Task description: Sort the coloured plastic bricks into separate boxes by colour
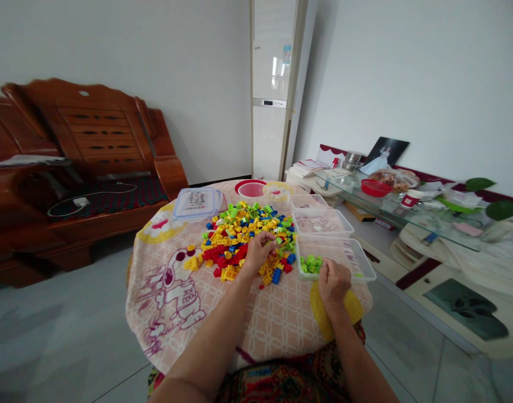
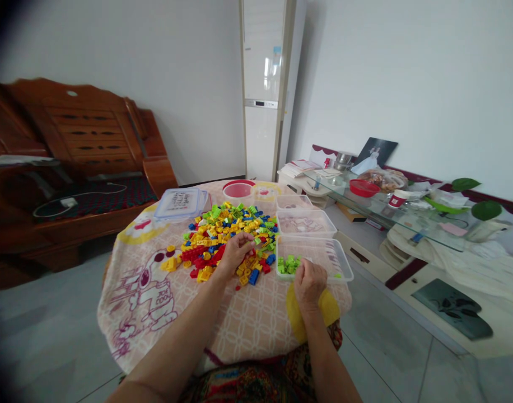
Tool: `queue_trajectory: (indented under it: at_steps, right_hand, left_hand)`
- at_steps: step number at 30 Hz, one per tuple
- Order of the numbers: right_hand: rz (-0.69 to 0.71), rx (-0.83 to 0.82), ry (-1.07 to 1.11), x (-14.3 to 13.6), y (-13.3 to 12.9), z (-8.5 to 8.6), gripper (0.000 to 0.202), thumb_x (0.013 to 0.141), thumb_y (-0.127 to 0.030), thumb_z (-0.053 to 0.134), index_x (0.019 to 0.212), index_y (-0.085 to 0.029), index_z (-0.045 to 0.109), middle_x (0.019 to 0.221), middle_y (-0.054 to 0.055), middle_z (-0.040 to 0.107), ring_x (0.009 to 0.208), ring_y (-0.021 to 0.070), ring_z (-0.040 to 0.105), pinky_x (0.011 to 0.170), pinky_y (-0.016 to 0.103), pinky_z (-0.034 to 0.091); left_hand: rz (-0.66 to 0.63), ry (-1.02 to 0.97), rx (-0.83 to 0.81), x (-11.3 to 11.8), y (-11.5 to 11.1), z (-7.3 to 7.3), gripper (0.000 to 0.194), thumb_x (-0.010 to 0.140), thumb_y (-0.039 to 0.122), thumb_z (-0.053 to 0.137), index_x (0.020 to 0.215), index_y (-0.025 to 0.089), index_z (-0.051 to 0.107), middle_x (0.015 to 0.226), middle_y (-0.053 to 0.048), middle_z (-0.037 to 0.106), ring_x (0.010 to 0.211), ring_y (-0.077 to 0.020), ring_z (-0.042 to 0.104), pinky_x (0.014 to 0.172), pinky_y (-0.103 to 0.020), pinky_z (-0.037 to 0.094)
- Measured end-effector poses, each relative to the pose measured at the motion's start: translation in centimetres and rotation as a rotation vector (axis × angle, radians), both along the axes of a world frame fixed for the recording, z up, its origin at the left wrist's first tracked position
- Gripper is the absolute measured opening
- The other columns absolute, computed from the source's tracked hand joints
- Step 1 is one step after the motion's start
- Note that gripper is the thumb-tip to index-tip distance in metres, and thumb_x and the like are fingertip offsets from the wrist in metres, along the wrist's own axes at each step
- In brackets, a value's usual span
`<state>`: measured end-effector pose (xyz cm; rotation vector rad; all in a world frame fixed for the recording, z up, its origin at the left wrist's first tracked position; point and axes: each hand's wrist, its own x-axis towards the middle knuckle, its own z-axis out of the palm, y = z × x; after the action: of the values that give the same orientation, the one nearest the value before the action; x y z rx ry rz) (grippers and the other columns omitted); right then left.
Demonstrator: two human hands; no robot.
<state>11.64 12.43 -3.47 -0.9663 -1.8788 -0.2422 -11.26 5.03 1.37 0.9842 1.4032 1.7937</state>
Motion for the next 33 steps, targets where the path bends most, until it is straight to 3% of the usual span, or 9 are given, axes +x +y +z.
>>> queue_trajectory:
  at_steps: [6, 14, 17, 21, 23, 25, 29, 33]
  right_hand:
    - [-0.006, -0.018, -0.003, 0.0, 0.0, -0.1, 0.027, 0.093, -0.023, 0.042, 0.09, -0.016, 0.067, 0.073, 0.007, 0.067, 0.07, 0.0205, 0.054, 0.074, 0.033, 0.036]
    - [-0.017, -0.031, -0.009, 0.0, 0.0, 0.0, 0.027, 0.093, -0.023, 0.042, 0.089, -0.016, 0.067, 0.075, 0.008, 0.069, 0.07, 0.0206, 0.055, 0.075, 0.033, 0.037]
    - [-0.013, -0.02, -0.007, 0.0, 0.1, -0.1, 0.027, 0.093, -0.023, 0.042, 0.088, -0.016, 0.067, 0.075, 0.008, 0.069, 0.07, 0.0206, 0.056, 0.074, 0.033, 0.037]
    - [0.002, -0.016, 0.002, -0.1, 0.1, -0.1, 0.026, 0.093, -0.023, 0.042, 0.089, -0.016, 0.067, 0.074, 0.008, 0.068, 0.07, 0.0202, 0.055, 0.075, 0.033, 0.037]
    - [0.005, -0.023, 0.007, -0.1, 0.0, 0.0, 0.025, 0.092, -0.022, 0.042, 0.089, -0.016, 0.067, 0.075, 0.007, 0.067, 0.071, 0.0201, 0.055, 0.075, 0.033, 0.037]
    - [0.005, -0.032, 0.01, -0.1, -0.1, 0.1, 0.025, 0.091, -0.021, 0.042, 0.09, -0.016, 0.067, 0.074, 0.007, 0.067, 0.072, 0.0201, 0.055, 0.074, 0.033, 0.037]
    - [0.006, -0.031, 0.003, -0.1, -0.3, 0.3, 0.025, 0.091, -0.02, 0.042, 0.089, -0.016, 0.067, 0.073, 0.007, 0.066, 0.071, 0.0203, 0.055, 0.073, 0.033, 0.036]
    - [0.002, -0.036, -0.002, 0.0, -0.2, 0.2, 0.026, 0.092, -0.021, 0.042, 0.089, -0.017, 0.067, 0.074, 0.007, 0.068, 0.071, 0.0203, 0.055, 0.074, 0.033, 0.036]
  left_hand:
    - [0.028, 0.031, 0.015, 0.2, 0.2, -0.1, 0.024, 0.072, 0.031, 0.069, 0.088, 0.018, 0.057, 0.066, 0.005, 0.06, 0.045, -0.0067, 0.051, 0.043, -0.017, 0.036]
    - [-0.044, 0.352, 0.06, 5.0, 1.3, -0.3, 0.017, 0.079, 0.025, 0.064, 0.094, 0.019, 0.069, 0.076, -0.001, 0.067, 0.054, -0.0095, 0.055, 0.051, -0.021, 0.043]
    - [-0.015, 0.388, 0.067, 5.4, 1.4, -0.5, 0.019, 0.083, 0.028, 0.061, 0.096, 0.019, 0.072, 0.074, -0.002, 0.068, 0.06, -0.0115, 0.057, 0.054, -0.021, 0.044]
    - [0.05, 0.217, 0.02, 3.7, 1.3, -0.7, 0.027, 0.086, 0.037, 0.055, 0.092, 0.016, 0.071, 0.073, -0.002, 0.066, 0.05, -0.008, 0.047, 0.047, -0.02, 0.036]
    - [0.056, 0.051, -0.001, 2.8, 1.2, -0.7, 0.032, 0.087, 0.041, 0.053, 0.092, 0.014, 0.07, 0.075, -0.002, 0.066, 0.047, -0.006, 0.042, 0.043, -0.019, 0.033]
    - [0.013, -0.157, 0.001, 2.2, 1.1, -0.6, 0.035, 0.087, 0.043, 0.054, 0.097, 0.013, 0.069, 0.082, -0.004, 0.067, 0.051, -0.0055, 0.046, 0.045, -0.018, 0.036]
    - [-0.092, -0.472, 0.022, 1.9, 1.2, -0.4, 0.028, 0.081, 0.03, 0.061, 0.103, 0.014, 0.066, 0.103, -0.009, 0.068, 0.078, -0.01, 0.064, 0.071, -0.023, 0.054]
    - [-0.159, -0.438, 0.042, 2.2, 1.2, -0.7, 0.035, 0.071, 0.012, 0.064, 0.106, 0.015, 0.066, 0.11, -0.009, 0.067, 0.097, -0.0136, 0.066, 0.094, -0.031, 0.052]
